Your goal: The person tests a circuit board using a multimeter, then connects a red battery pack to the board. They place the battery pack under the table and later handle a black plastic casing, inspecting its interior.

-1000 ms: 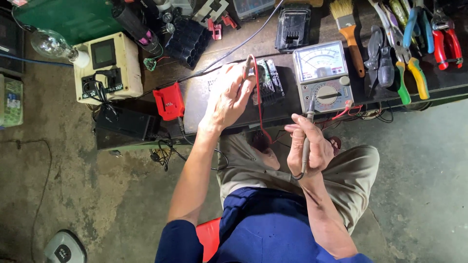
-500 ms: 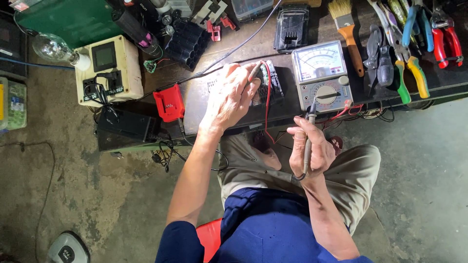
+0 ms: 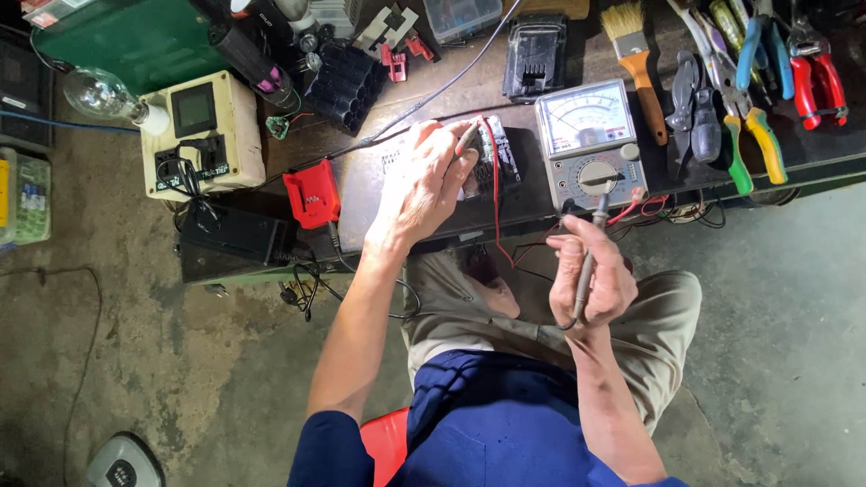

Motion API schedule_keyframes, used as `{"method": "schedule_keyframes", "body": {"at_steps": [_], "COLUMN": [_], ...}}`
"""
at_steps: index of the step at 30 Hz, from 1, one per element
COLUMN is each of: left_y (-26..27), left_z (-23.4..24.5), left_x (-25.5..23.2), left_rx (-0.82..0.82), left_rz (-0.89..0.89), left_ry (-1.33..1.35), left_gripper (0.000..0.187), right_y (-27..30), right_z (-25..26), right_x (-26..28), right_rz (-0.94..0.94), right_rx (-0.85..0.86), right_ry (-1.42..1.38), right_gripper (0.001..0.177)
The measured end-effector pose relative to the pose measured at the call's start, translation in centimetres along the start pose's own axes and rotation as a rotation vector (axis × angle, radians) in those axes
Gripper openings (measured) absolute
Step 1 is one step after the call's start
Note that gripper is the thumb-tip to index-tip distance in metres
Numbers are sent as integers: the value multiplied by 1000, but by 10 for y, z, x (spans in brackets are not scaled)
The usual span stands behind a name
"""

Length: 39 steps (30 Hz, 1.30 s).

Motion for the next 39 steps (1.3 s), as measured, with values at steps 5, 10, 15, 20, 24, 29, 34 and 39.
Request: {"method": "schedule_keyframes", "body": {"at_steps": [5,10,15,20,24,29,34,39], "left_y": [2,50,128,145,143,153,192,238], "left_z": [36,45,10,-9,-17,-26,-78,-142], "left_x": [-47,-112,-155,-148,-126,-113,-122,-127], "left_rx": [-43,-182,-124,-85,-117,-79,61,214], "left_rz": [29,-65,-11,97,196,469,630,838], "left_ry": [-2,126,208,210,315,511,864,1094], "left_gripper": [18,31,26,23,24,26,38,44], "right_y": [-4,-31,-19,-19,-13,1,79,151], "right_z": [23,24,3,-14,-13,33,113,136], "right_x": [-20,-25,-63,-48,-57,-58,-61,-100], "right_rz": [12,87,-156,-102,-68,-120,-199,-190], "right_rx": [-66,-75,-12,40,-9,-97,-223,-34], "right_ry": [210,270,320,419,419,227,196,351], "right_gripper": [16,47,101,102,97,94,113,103]}}
Point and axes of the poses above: each hand's wrist, its own y-axis away from the middle knuckle, its own z-axis out of the back of the hand, x = y × z, the point moved 9 cm from there along -y, towards the middle knuckle, and after that the axes turned 12 degrees about -x, right-handed, at the moved point
